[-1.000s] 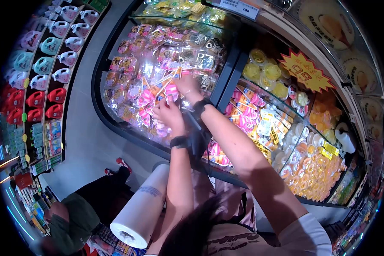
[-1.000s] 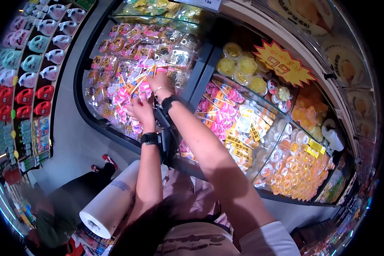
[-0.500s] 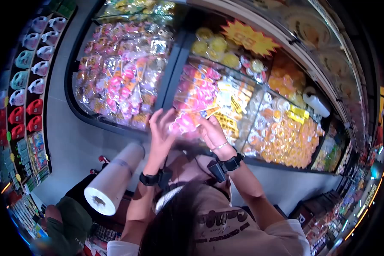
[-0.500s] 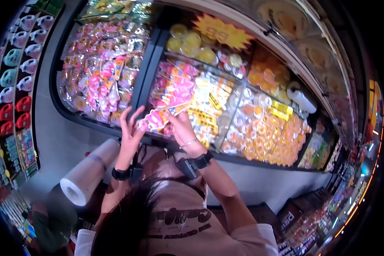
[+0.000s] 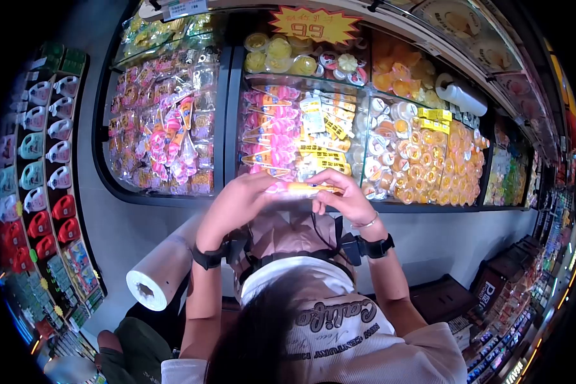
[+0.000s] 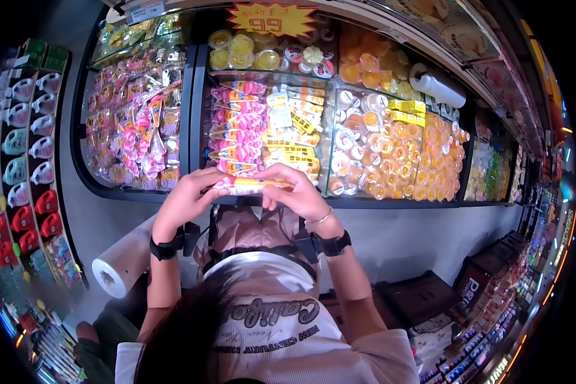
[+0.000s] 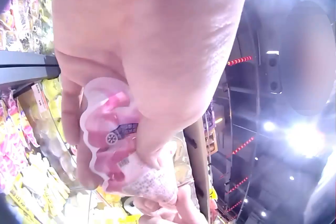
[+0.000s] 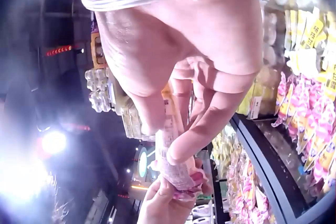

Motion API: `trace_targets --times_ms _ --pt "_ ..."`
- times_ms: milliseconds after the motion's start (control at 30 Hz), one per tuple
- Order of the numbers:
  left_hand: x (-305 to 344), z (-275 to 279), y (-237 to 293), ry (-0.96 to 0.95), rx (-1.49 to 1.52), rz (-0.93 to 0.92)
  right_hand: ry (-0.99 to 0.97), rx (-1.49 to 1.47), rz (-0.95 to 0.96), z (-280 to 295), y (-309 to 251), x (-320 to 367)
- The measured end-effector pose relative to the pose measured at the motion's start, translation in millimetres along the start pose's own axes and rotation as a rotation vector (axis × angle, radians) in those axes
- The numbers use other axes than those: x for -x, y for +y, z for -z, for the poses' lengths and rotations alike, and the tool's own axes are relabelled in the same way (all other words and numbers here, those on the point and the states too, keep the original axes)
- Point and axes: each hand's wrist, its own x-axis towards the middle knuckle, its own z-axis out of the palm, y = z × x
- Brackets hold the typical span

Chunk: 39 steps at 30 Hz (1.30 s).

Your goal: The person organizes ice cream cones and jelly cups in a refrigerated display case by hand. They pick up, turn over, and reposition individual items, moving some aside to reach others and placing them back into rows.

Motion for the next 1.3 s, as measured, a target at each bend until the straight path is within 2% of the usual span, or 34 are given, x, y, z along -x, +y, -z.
trace_targets --times_ms 67,100,233,367,500,600,633,733,767,867,900,1000,1033,1133,1167,1267,1300 --pt "-0.3 1.2 10.8 -0.073 -0.007 0.069 0.032 0.063 -0.083 2.5 1.3 7.5" --pt "1.2 -4.7 13.1 -0.003 0.000 0.073 0.087 0.129 0.012 -0.2 8.5 5.7" --pt "8.0 -26.2 28.0 0.225 -0.065 -0.028 0.243 0.005 -0.090 -11.6 14.0 6.3" --pt "20.2 -42.2 19.9 0.237 -0.466 -0.061 0.134 0.012 -0.250 -15.0 9.8 7.6" --pt "26.0 -36.7 22.5 0.238 -0.322 0.014 0.024 0.069 -0.096 -15.6 9.1 11.7" --pt "33.1 -35.9 11.5 0.108 -0.032 0.101 -0.048 0.393 0.228 -16.9 4.3 11.6" --pt "38.0 -35.2 5.6 0.030 0.020 0.148 -0.070 0.452 0.224 -16.3 2.8 12.4" --pt "40.9 -33.1 10.0 -0.008 0.244 0.212 -0.046 0.509 0.196 -15.3 8.5 13.9" --pt "43.8 -36.9 7.3 0.035 0.283 0.259 0.016 0.488 0.142 -18.3 9.3 15.4" --pt "43.8 -42.2 22.7 0.209 -0.164 0.141 0.097 0.340 0.003 -15.4 18.8 17.0" --pt "44.5 -50.4 23.4 0.232 -0.234 0.074 0.125 0.301 0.009 -15.5 22.6 16.0" --pt "39.0 -63.4 24.5 0.237 -0.268 0.045 0.127 0.206 -0.054 -15.5 18.8 20.5" --pt "37.4 -62.0 23.0 0.217 -0.285 0.027 0.066 0.211 -0.080 -8.7 19.1 21.3" --pt "37.7 -54.3 22.0 0.188 -0.274 0.010 0.019 0.233 -0.059 -11.9 1.2 26.7" --pt "38.1 -52.4 21.2 0.203 -0.233 0.004 -0.053 0.274 0.016 -9.6 1.3 26.8" --pt "37.0 -52.1 18.5 0.242 -0.130 -0.001 -0.188 0.694 0.304 -7.3 -8.3 24.9" --pt "37.4 -52.4 17.6 0.253 -0.099 0.000 -0.156 0.740 0.411 -7.6 -3.5 21.7"
